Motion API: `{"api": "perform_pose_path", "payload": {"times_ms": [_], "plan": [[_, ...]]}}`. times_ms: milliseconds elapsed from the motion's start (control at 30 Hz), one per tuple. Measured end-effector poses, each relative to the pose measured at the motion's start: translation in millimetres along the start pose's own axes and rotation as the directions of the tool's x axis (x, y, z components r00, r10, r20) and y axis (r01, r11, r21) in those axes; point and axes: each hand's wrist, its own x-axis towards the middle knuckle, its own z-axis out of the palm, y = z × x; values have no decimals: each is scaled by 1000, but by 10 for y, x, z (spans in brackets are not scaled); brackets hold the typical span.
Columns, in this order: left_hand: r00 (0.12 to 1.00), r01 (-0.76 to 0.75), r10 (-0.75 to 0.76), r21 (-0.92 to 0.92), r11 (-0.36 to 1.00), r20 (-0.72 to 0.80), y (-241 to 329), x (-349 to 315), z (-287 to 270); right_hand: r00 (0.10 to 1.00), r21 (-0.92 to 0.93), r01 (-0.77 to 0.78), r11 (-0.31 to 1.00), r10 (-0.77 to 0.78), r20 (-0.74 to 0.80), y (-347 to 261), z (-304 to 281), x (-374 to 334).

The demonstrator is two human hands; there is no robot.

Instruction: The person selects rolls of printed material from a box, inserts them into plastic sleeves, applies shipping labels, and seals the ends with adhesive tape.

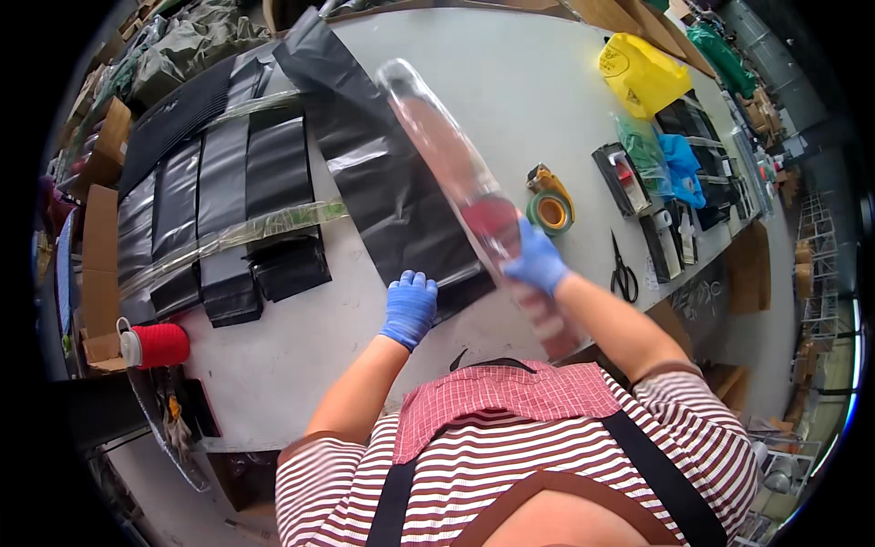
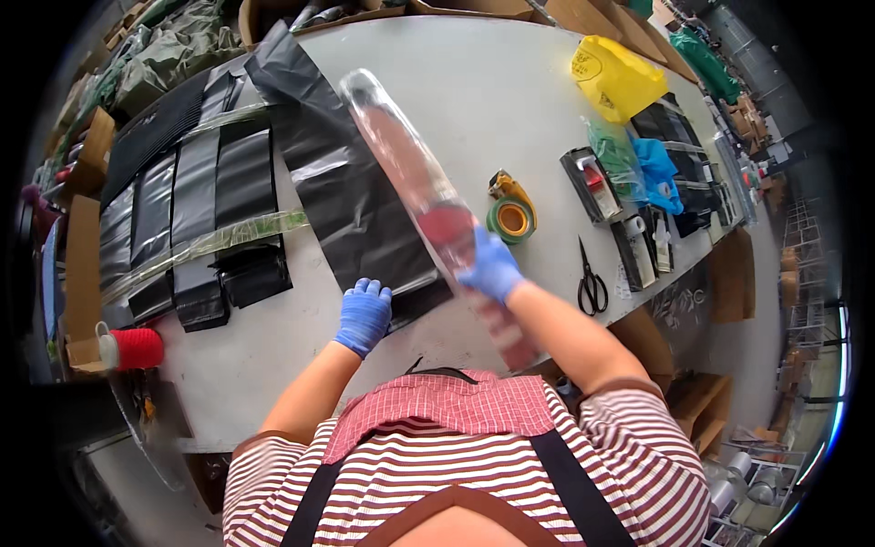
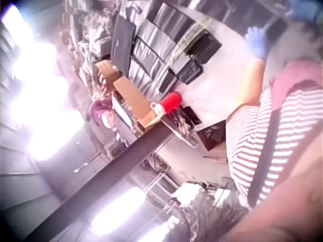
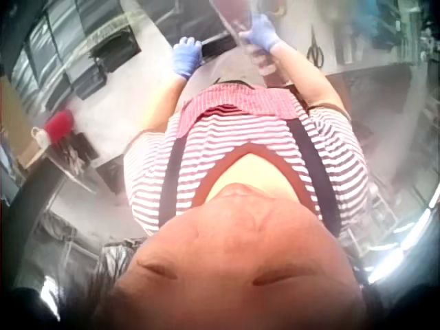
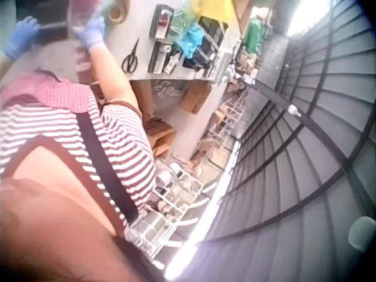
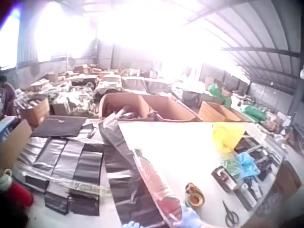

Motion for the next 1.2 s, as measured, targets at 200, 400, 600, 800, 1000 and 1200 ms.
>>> {"api": "perform_pose_path", "payload": {"times_ms": [200, 400, 600, 800, 1000, 1200], "plan": [[992, -43, 47, 37, 998, -120, 35, -40, 96, 989, -95, -127, 987, 133, 65, 141, -234, -1135], [977, -15, 8, -33, 999, -213, 18, -56, 262, 973, -209, -190, 959, 212, 86, -261, -99, -439], [927, 48, -103, -159, 986, -360, 60, -66, 268, 998, 236, -30, 971, 15, 65, 206, -341, -434], [928, 141, -242, -336, 931, -284, 39, -18, 284, 969, 434, 88, 897, -178, 170, 192, -602, -1572], [961, 115, -250, -659, 744, -115, -509, 41, 640, 920, 198, 108, 974, -174, 352, 279, -467, -2248], [893, 235, -423, -960, 153, 151, -274, 176, 353, 922, 4, 129, 992, -121, 369, 428, -635, -2474]]}}
